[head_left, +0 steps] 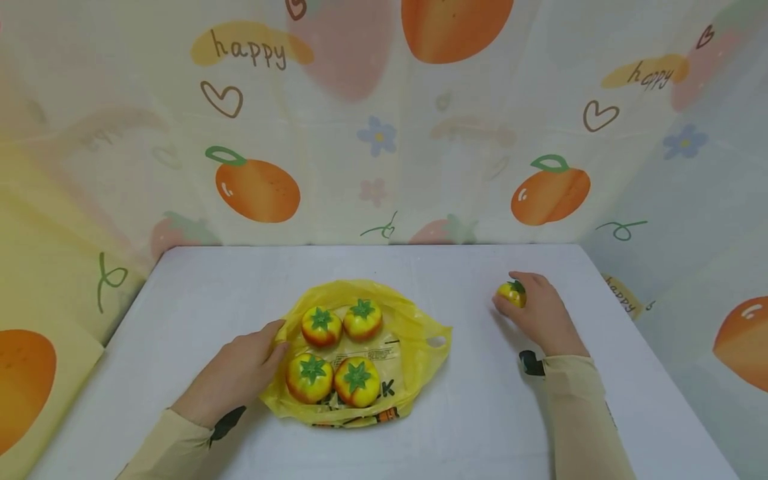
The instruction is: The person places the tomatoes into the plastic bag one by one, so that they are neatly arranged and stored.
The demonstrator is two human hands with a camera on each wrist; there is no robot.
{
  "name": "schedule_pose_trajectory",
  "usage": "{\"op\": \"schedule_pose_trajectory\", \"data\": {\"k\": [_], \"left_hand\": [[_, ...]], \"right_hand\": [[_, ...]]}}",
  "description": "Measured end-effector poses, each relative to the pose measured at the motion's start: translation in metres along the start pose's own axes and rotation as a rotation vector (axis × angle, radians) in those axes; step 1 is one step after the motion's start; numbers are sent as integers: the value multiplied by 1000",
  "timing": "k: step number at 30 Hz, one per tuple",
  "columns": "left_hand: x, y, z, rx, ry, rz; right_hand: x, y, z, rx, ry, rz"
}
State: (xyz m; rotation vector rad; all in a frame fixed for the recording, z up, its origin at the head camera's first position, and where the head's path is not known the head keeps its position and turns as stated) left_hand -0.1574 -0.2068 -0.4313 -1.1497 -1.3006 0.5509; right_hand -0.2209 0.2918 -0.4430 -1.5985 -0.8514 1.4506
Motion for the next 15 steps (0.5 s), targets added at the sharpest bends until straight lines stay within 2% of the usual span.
{"op": "schedule_pose_trajectory", "data": {"k": [15], "left_hand": [[2, 0, 0, 12, 9, 10]], "right_hand": [[6, 3, 2, -29, 40, -27]]}}
Point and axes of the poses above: each hand's wrist, its own z-axis towards the middle knuckle, its own y-axis out of the palm, x = y × z, the point moved 3 cm from there along z, towards the middle knuckle, and after that the axes turned 5 degrees about y, right-handed, at the moved point
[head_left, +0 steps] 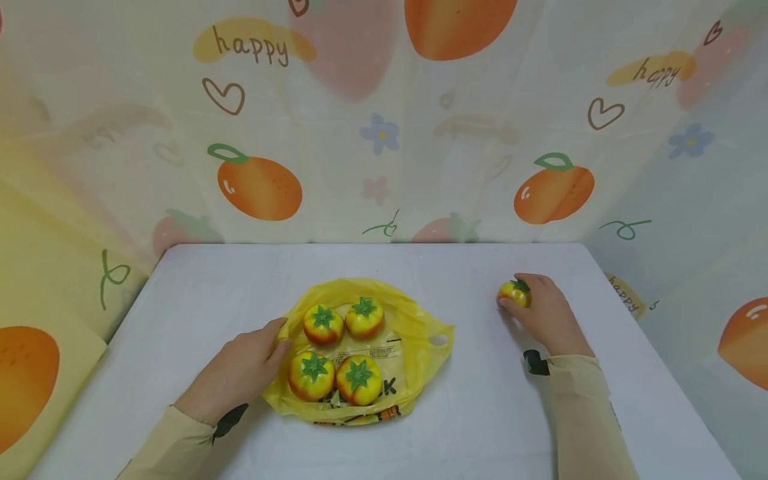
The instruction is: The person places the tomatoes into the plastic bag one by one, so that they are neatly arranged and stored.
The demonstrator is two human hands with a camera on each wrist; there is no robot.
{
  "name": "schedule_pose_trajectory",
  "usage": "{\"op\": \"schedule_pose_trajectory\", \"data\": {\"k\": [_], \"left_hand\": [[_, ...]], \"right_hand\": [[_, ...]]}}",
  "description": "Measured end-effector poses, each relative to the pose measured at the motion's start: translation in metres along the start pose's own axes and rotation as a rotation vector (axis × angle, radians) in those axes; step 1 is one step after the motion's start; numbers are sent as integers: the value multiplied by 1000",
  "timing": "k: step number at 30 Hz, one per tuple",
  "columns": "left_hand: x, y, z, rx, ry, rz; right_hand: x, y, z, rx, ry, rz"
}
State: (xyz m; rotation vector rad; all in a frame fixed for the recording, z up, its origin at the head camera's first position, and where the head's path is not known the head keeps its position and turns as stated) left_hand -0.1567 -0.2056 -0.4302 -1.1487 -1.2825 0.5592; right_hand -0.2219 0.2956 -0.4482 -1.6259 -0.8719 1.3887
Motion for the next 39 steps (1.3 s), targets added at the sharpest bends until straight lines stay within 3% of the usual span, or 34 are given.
{"op": "schedule_pose_trajectory", "data": {"k": [20, 39], "left_hand": [[-2, -1, -1, -6, -10, -9], [0, 0, 0, -12, -16, -17]], "right_hand": [[-17, -4, -3, -31, -10, 49], [-85, -7, -33, 35, -259, 76]]}}
Point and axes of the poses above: each hand's wrist, its own z-axis towards the middle knuckle, its own y-axis out of the palm, x = y × z, the point moved 3 cm from there along z, towards the middle knuckle, and after that the axes turned 5 degrees about y, right-handed, at the moved point
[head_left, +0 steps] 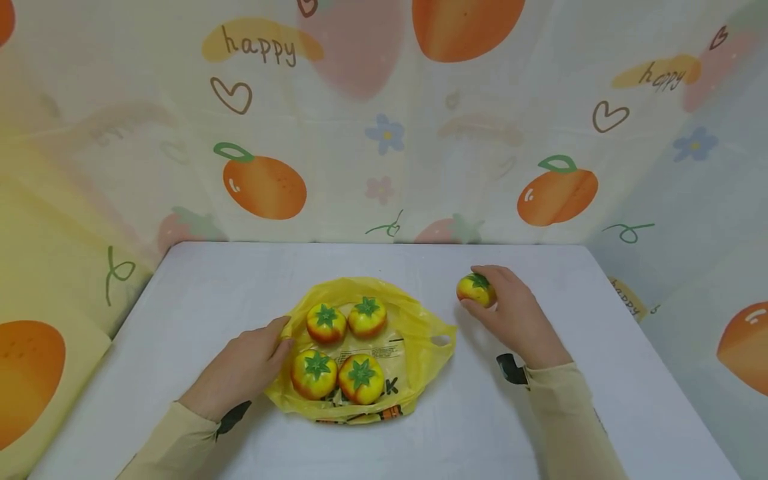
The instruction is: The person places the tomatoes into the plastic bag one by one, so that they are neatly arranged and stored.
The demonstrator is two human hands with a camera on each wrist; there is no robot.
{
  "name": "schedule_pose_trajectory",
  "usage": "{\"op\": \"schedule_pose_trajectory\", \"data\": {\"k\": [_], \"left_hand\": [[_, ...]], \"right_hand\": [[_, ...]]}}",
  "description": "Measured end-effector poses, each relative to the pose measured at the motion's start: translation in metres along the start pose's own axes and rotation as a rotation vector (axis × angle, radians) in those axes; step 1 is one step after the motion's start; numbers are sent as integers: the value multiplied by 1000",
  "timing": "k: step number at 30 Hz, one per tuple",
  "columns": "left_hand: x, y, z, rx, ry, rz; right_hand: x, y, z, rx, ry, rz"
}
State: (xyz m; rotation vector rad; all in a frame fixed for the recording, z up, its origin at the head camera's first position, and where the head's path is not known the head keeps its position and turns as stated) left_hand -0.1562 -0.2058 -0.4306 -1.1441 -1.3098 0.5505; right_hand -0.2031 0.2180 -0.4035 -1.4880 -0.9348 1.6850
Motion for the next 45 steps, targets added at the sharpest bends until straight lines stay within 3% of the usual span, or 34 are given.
{"op": "schedule_pose_trajectory", "data": {"k": [10, 20, 38, 45], "left_hand": [[0, 0, 0, 2, -1, 2], [0, 0, 0, 7, -9, 2], [1, 0, -1, 19, 0, 12], [2, 0, -1, 34, 6, 11]], "right_hand": [[-30, -1, -12, 28, -121, 26], [-60, 10, -22, -35, -233, 34], [-81, 29, -32, -96, -291, 52], [-91, 42, -34, -156, -304, 58]]}}
Point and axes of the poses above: each hand's wrist, its own z-axis towards the middle knuckle, its own y-axis out of the palm, x = y × z, the point moved 3 cm from there along z, towards the middle knuckle, and after that the axes turned 5 degrees about y, right-handed, at the moved point
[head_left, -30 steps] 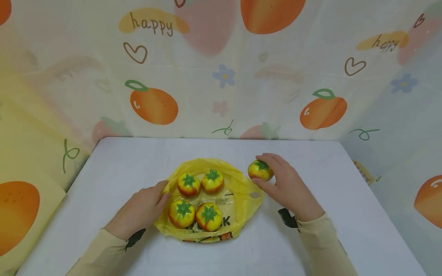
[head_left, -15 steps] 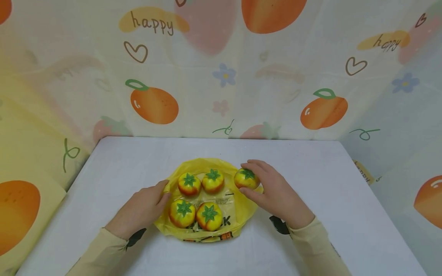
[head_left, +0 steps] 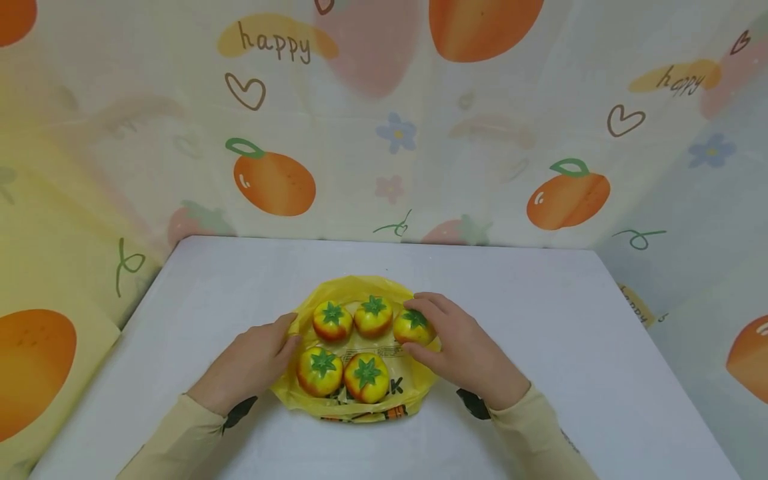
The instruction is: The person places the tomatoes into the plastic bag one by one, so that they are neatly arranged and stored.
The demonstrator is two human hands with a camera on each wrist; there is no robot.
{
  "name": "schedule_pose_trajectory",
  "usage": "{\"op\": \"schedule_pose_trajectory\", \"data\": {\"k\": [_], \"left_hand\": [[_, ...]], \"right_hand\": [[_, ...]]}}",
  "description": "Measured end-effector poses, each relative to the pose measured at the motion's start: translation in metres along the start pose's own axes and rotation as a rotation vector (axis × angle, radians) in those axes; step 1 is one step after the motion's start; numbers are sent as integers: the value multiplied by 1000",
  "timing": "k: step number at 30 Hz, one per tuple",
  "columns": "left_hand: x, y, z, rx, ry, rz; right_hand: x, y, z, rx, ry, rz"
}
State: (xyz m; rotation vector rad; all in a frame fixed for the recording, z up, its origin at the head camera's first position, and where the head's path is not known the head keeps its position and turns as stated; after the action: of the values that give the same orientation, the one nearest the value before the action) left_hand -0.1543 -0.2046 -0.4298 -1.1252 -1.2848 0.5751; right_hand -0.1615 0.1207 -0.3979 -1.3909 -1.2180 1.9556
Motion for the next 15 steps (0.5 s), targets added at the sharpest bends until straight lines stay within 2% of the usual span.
{"op": "schedule_pose_trajectory", "data": {"k": [7, 15], "left_hand": [[-1, 1, 0, 2, -6, 4], [-1, 2, 1, -4, -12, 4]], "right_hand": [[-1, 17, 3, -41, 4, -15], [-1, 25, 4, -63, 4, -11]]}}
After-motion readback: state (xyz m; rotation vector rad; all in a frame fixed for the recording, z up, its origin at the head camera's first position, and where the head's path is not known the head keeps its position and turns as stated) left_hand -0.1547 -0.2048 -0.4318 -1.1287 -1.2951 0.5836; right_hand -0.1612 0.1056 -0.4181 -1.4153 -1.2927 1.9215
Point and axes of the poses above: each hand's wrist, its own z-axis towards the middle knuckle, its own y-axis out of the palm, x = y × z, the point moved 3 cm from there along z, towards the middle knuckle, and after that the axes turned 5 degrees about y, right-handed, at the moved point
